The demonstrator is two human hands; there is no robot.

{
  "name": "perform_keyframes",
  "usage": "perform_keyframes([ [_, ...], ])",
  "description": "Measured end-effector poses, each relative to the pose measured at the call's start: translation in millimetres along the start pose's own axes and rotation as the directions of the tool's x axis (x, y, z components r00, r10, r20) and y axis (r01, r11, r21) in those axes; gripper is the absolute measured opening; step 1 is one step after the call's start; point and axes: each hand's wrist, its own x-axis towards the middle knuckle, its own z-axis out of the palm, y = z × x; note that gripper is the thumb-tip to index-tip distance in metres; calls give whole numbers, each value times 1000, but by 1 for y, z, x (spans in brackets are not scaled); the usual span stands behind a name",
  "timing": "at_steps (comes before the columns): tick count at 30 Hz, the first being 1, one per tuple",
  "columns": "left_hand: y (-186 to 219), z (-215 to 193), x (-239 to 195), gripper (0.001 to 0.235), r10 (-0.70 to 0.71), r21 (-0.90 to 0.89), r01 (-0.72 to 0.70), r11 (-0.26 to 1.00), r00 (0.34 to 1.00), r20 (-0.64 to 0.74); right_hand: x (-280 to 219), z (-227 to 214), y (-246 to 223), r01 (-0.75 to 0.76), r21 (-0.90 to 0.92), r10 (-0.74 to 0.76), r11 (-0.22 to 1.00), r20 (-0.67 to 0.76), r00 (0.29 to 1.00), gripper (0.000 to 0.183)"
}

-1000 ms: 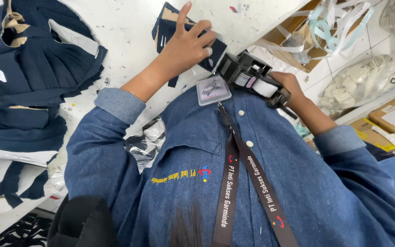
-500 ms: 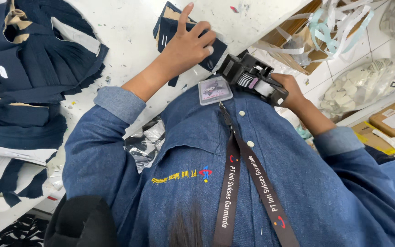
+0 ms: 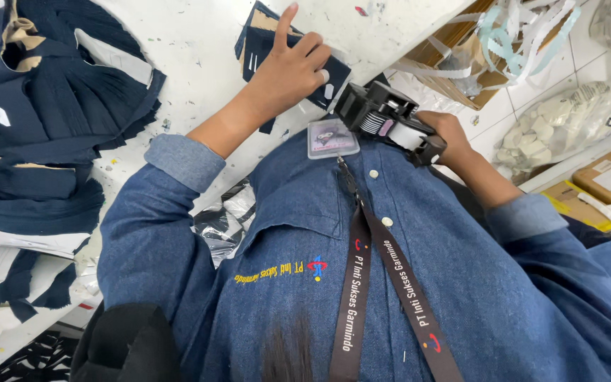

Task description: The person uses a handheld stapler to attach cardboard pieces to folded dark blue garments on a white table. They repeatedly pick up garments, position the cardboard, and staple them together before moving the finished items aside.

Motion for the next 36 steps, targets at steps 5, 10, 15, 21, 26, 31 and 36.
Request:
perform_keyframes([
  [5, 1, -3, 4, 23, 14, -11, -14, 1000, 1000, 24, 2, -8, -9, -92, -109, 96, 990, 27, 995, 21],
  [10, -3, -3, 8, 20, 21, -139, -29, 990, 998, -56, 5, 7, 6, 55, 75, -55, 996, -4, 998, 10],
  [15, -1, -5, 7, 21, 0, -25, -1, 1000, 1000, -9, -5, 1, 11, -127, -183, 129, 975, -1, 992, 28],
  [21, -1, -7, 7, 21, 11, -137, -20, 990, 998, -67, 4, 2, 3, -35, -100, 34, 994, -14, 999, 17],
  [26, 0, -14, 12, 33, 30, -36, -32, 999, 997, -72, -10, -1, 14, 84, 23, -80, 996, -121, 989, 20],
  [31, 4, -12, 12, 21, 36, -126, -37, 991, 999, -8, 8, 8, 5, 81, 10, -79, 997, -84, 993, 18],
  [36, 6, -16, 22, 34, 3, -137, -17, 990, 995, -103, -11, -1, 9, -104, -128, 90, 986, -110, 990, 22],
])
